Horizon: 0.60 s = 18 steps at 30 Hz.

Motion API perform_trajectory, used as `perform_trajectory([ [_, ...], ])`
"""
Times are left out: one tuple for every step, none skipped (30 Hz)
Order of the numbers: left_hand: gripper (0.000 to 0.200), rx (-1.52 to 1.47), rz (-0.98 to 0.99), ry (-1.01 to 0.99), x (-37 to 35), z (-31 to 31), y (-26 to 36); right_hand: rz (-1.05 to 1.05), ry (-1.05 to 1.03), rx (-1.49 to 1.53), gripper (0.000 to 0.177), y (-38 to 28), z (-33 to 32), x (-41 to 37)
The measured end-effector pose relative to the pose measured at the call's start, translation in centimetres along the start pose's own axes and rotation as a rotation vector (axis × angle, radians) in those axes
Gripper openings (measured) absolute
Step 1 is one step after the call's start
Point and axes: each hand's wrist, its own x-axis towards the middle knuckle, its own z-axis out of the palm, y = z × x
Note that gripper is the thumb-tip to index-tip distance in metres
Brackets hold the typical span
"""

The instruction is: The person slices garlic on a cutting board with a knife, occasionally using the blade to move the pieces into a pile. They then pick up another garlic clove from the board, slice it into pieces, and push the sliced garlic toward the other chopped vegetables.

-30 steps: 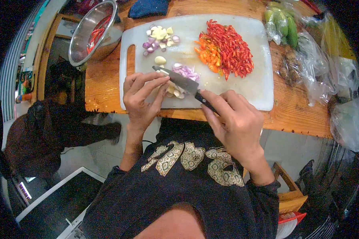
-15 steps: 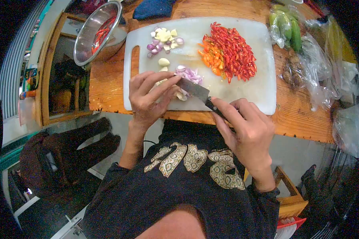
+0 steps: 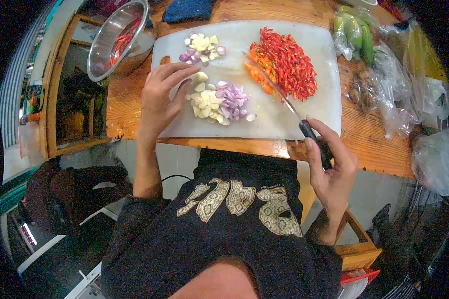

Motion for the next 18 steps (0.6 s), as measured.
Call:
perform_trajectory([
  [0.033, -0.014, 0.015, -0.069, 0.3, 0.0, -0.5, 0.011, 0.014, 0.011, 0.028, 0.2, 0.2, -0.2],
  [0.033, -0.01, 0.042, -0.105, 0.6, -0.1, -1.0, 0.029, 0.023, 0.022, 0.029, 0.5, 0.3, -0.5],
  [0.033, -0.007, 0.069, -0.144, 0.8, -0.1, -1.4, 0.049, 0.031, 0.034, 0.029, 0.8, 0.3, -0.7],
  [0.033, -0.003, 0.095, -0.184, 1.0, -0.1, -1.7, 0.071, 0.038, 0.047, 0.03, 1.2, 0.4, -0.9],
  [0.032, 0.006, 0.087, -0.193, 1.4, 0.1, -1.7, 0.07, 0.043, 0.041, 0.03, 1.6, 0.2, -1.0],
  [0.03, 0.017, 0.078, -0.202, 1.7, 0.2, -1.8, 0.068, 0.047, 0.036, 0.031, 2.0, 0.1, -1.1],
  [0.029, 0.029, 0.068, -0.212, 2.0, 0.3, -1.8, 0.066, 0.05, 0.032, 0.032, 2.3, 0.0, -1.1],
  [0.029, 0.023, 0.053, -0.21, 2.3, 0.3, -1.7, 0.099, 0.056, 0.076, 0.031, 2.5, 0.0, -1.1],
  [0.028, 0.016, 0.037, -0.207, 2.5, 0.3, -1.6, 0.131, 0.062, 0.12, 0.031, 2.7, -0.1, -1.0],
  [0.027, 0.007, 0.022, -0.202, 2.8, 0.3, -1.5, 0.163, 0.069, 0.162, 0.031, 2.8, -0.2, -0.8],
  [0.026, -0.062, -0.03, -0.158, 2.0, -0.1, -2.3, 0.145, 0.063, 0.157, 0.03, 1.8, 0.5, -0.8],
  [0.024, -0.12, -0.087, -0.135, 1.8, -0.3, -2.4, 0.139, 0.051, 0.172, 0.029, 1.5, 0.4, -0.3],
  [0.023, -0.177, -0.144, -0.114, 1.8, -0.5, -2.5, 0.134, 0.037, 0.188, 0.028, 1.2, 0.3, 0.3],
  [0.022, -0.182, -0.167, -0.09, 1.7, -0.8, -2.8, 0.029, -0.005, 0.07, 0.028, 0.4, 0.0, 1.0],
  [0.022, -0.188, -0.194, -0.067, 1.7, -1.3, -3.0, -0.077, -0.049, -0.048, 0.027, -0.6, -0.5, 1.9],
  [0.022, -0.193, -0.222, -0.041, 1.5, -1.6, -3.4, -0.185, -0.096, -0.167, 0.027, -1.3, -0.8, 2.8],
  [0.021, -0.178, -0.226, -0.046, 1.4, -1.9, -4.0, -0.253, -0.098, -0.22, 0.027, -1.6, -0.8, 3.8],
  [0.02, -0.195, -0.25, -0.033, 1.3, -1.7, -4.2, -0.283, -0.113, -0.288, 0.027, -2.1, -1.0, 4.8],
])
